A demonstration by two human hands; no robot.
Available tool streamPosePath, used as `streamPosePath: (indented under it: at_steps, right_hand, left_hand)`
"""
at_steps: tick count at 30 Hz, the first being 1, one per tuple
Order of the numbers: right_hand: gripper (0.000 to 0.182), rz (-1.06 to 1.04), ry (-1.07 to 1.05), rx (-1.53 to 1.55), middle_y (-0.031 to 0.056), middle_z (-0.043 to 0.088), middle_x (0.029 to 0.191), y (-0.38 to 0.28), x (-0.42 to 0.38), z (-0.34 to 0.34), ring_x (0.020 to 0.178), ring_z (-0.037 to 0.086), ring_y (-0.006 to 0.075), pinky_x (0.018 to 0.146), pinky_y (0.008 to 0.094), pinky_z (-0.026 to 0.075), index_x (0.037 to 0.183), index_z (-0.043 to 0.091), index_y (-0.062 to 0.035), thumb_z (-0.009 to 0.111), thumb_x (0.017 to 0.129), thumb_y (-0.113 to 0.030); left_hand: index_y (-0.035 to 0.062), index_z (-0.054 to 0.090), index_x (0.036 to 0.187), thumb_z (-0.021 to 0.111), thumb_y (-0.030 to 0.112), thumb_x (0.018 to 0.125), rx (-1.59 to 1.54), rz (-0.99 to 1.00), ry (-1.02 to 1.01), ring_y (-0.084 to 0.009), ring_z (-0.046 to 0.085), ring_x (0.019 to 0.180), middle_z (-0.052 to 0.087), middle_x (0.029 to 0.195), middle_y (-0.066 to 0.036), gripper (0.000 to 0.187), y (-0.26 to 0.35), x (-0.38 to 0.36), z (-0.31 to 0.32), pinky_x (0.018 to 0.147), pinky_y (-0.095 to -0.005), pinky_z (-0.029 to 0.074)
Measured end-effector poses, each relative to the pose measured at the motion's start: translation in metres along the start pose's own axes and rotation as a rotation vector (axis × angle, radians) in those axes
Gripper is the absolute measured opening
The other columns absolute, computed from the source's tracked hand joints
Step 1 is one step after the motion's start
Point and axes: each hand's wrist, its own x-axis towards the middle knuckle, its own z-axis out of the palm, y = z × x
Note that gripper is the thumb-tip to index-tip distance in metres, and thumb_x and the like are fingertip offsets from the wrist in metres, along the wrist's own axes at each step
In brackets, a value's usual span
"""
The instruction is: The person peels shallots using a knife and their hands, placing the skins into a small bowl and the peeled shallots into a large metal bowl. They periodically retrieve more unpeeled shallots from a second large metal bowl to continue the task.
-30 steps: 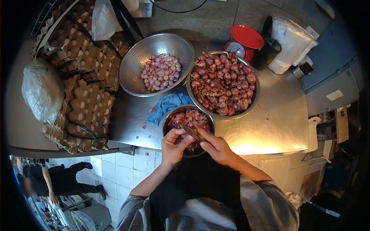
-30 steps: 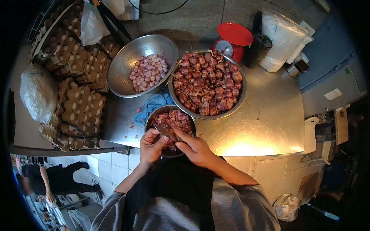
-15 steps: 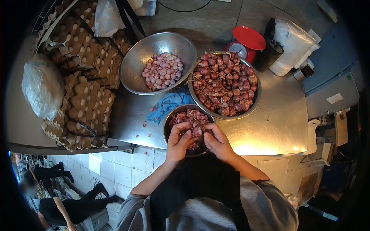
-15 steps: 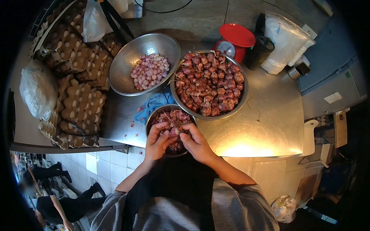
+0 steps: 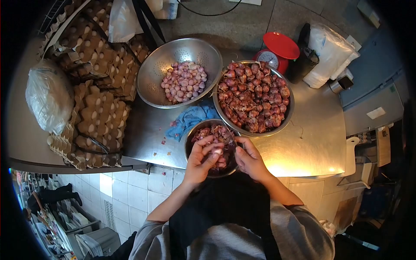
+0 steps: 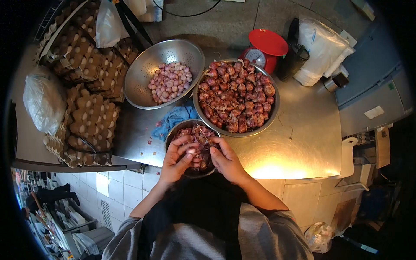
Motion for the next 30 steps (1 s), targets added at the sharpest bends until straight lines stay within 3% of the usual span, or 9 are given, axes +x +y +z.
streamPosePath:
  at_steps: [3,6,9,12,15,17,20,22,30]
  right_hand:
    - [0.046,0.006,-0.046,-0.054,-0.0046,0.034,0.06,-0.008,-0.005,-0.002,0.048,0.031,0.0044,0.045,0.0167,0.028,0.135,0.023,-0.0126,0.04,0.092,-0.018]
    - [0.051,-0.029,-0.086,-0.151,-0.0047,0.034,0.059,-0.012,-0.008,0.002,0.049,0.031,0.0045,0.046,0.0171,0.029,0.138,0.017,-0.0147,0.04,0.092,-0.017]
    - [0.044,-0.026,-0.173,-0.199,-0.0045,0.035,0.06,0.0,-0.007,-0.004,0.05,0.032,0.0043,0.047,0.0169,0.031,0.135,0.027,-0.0122,0.039,0.092,-0.015]
    - [0.042,-0.01,-0.165,-0.156,-0.0051,0.032,0.059,-0.001,-0.012,-0.001,0.05,0.029,0.0032,0.046,0.0165,0.028,0.133,0.031,-0.0108,0.039,0.092,-0.014]
    - [0.042,0.048,-0.205,-0.131,-0.0003,0.05,0.073,-0.001,-0.019,0.001,0.063,0.048,0.0072,0.059,0.0183,0.04,0.133,0.031,-0.008,0.04,0.092,-0.013]
    - [0.043,-0.122,-0.184,-0.287,0.0069,0.053,0.097,0.006,-0.017,0.003,0.087,0.052,0.0135,0.075,0.0225,0.041,0.132,0.031,-0.0059,0.041,0.091,-0.013]
    - [0.045,-0.201,-0.16,-0.409,0.0141,0.042,0.125,0.003,-0.017,0.007,0.114,0.041,0.0184,0.093,0.0262,0.032,0.131,0.031,-0.003,0.043,0.09,-0.013]
    - [0.045,-0.251,-0.15,-0.467,0.0157,0.037,0.131,0.003,-0.016,0.007,0.121,0.036,0.0189,0.097,0.027,0.029,0.13,0.031,-0.0017,0.045,0.089,-0.013]
    - [0.039,-0.337,-0.059,-0.396,0.0126,0.048,0.109,0.006,-0.012,0.013,0.102,0.048,0.0182,0.087,0.0273,0.037,0.121,0.036,-0.0019,0.05,0.087,-0.013]
  left_hand:
    - [0.0071,0.04,0.116,0.05,0.005,0.086,-0.232,-0.052,-0.059,-0.0143,0.056,0.089,0.049,0.113,-0.01,0.032,0.005,0.0,-0.007,0.076,-0.0284,0.048]
    - [0.0105,0.043,0.115,0.05,0.008,0.086,-0.216,-0.16,0.03,-0.0148,0.056,0.088,0.051,0.112,-0.008,0.03,0.015,-0.004,-0.003,0.075,-0.0265,0.047]
    - [0.009,0.044,0.114,0.05,0.01,0.087,-0.226,0.002,-0.047,-0.0135,0.056,0.086,0.054,0.102,-0.005,0.027,-0.002,0.0,-0.014,0.073,-0.0263,0.047]
    - [0.0091,0.044,0.114,0.051,0.011,0.087,-0.321,-0.122,0.078,-0.0126,0.055,0.085,0.056,0.097,-0.003,0.028,0.004,-0.002,-0.006,0.074,-0.0258,0.046]
    - [0.0087,0.046,0.113,0.051,0.011,0.087,-0.368,-0.061,0.063,-0.0123,0.055,0.085,0.056,0.098,-0.004,0.027,-0.005,0.001,-0.005,0.075,-0.0256,0.046]
    - [0.0079,0.047,0.112,0.051,0.012,0.087,-0.319,-0.066,0.093,-0.012,0.055,0.086,0.056,0.099,-0.004,0.025,-0.004,-0.001,0.002,0.077,-0.0254,0.046]
    - [0.0059,0.049,0.11,0.051,0.01,0.087,-0.26,-0.033,0.136,-0.0112,0.055,0.087,0.056,0.1,-0.004,0.024,0.0,-0.003,0.01,0.078,-0.025,0.046]
    - [0.0044,0.049,0.109,0.052,0.008,0.086,-0.18,0.025,0.135,-0.0104,0.054,0.087,0.056,0.1,-0.004,0.024,-0.002,-0.003,0.01,0.078,-0.0247,0.046]
    - [0.0006,0.05,0.106,0.057,0.0,0.081,0.07,0.181,0.118,-0.0088,0.053,0.086,0.057,0.094,-0.004,0.025,-0.017,-0.006,0.005,0.078,-0.0224,0.044]
